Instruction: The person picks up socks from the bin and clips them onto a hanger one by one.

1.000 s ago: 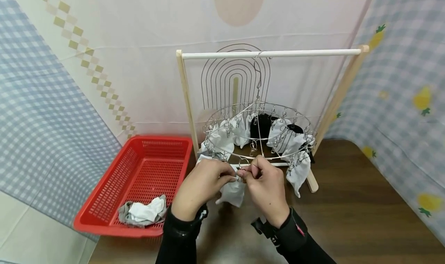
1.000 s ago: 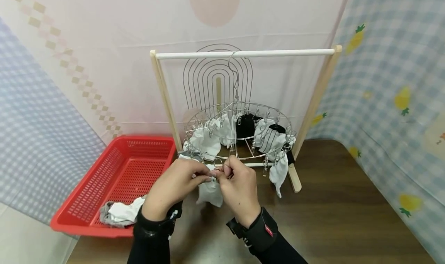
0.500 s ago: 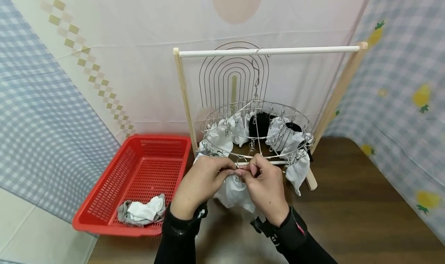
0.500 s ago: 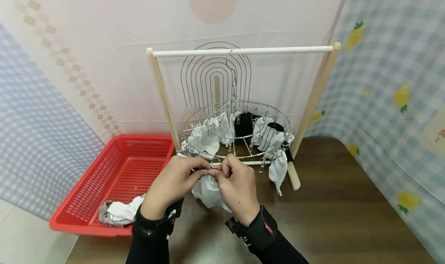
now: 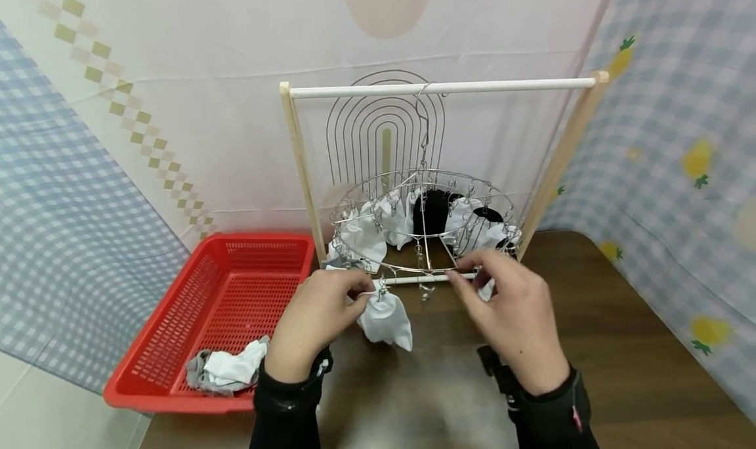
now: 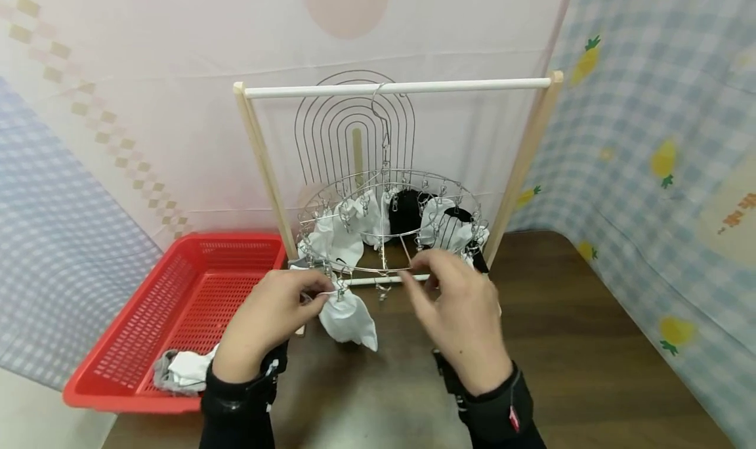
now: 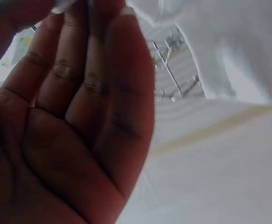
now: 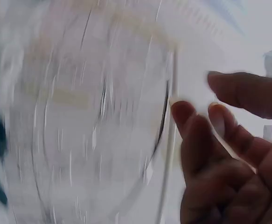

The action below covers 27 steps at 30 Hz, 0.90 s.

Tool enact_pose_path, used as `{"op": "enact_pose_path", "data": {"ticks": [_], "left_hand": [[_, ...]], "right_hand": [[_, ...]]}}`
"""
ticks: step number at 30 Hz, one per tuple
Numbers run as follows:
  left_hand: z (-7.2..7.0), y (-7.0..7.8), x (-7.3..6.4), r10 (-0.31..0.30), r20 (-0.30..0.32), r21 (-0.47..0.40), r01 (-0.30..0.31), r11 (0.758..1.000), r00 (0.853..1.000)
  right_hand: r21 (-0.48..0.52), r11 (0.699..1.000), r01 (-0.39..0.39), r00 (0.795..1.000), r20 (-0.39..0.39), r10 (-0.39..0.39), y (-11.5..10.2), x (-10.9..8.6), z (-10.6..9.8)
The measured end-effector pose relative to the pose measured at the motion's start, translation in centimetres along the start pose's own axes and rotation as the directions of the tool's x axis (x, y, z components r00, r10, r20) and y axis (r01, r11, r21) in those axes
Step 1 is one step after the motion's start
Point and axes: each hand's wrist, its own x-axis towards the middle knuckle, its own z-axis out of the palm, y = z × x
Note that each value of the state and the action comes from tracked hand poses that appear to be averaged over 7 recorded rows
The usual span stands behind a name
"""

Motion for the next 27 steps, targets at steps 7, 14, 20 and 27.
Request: {"op": "enact_pose_path", "data": {"ticks": [7, 14, 20, 27], "left_hand": [[-1.2, -1.2, -0.7, -0.106, -0.058, 0.052, 0.109, 0.993, 0.993], [-1.2, -0.7, -1.3, 0.116, -0.360, 0.069, -0.098, 0.993, 0.926], [0.3, 0.2, -0.1, 0.338, -0.373, 0.126, -0.314, 0.941, 0.864], [0.9, 0.3, 0.4, 0.310, -0.379, 0.119, -0.287, 0.951, 0.872]], "right_hand": [[-0.049, 0.998, 0.040, 0.999, 0.035, -0.038, 1.3, 0.3, 0.6], [-0.072, 0.990, 0.120, 0.991, -0.052, -0.124, 0.3, 0.4, 2.4], [-0.088, 0.989, 0.118, 0.990, -0.065, -0.124, -0.2, 0.4, 2.7], [0.089, 0.956, 0.280, 0.960, -0.042, -0.278, -1.6, -0.4, 3.4]]}}
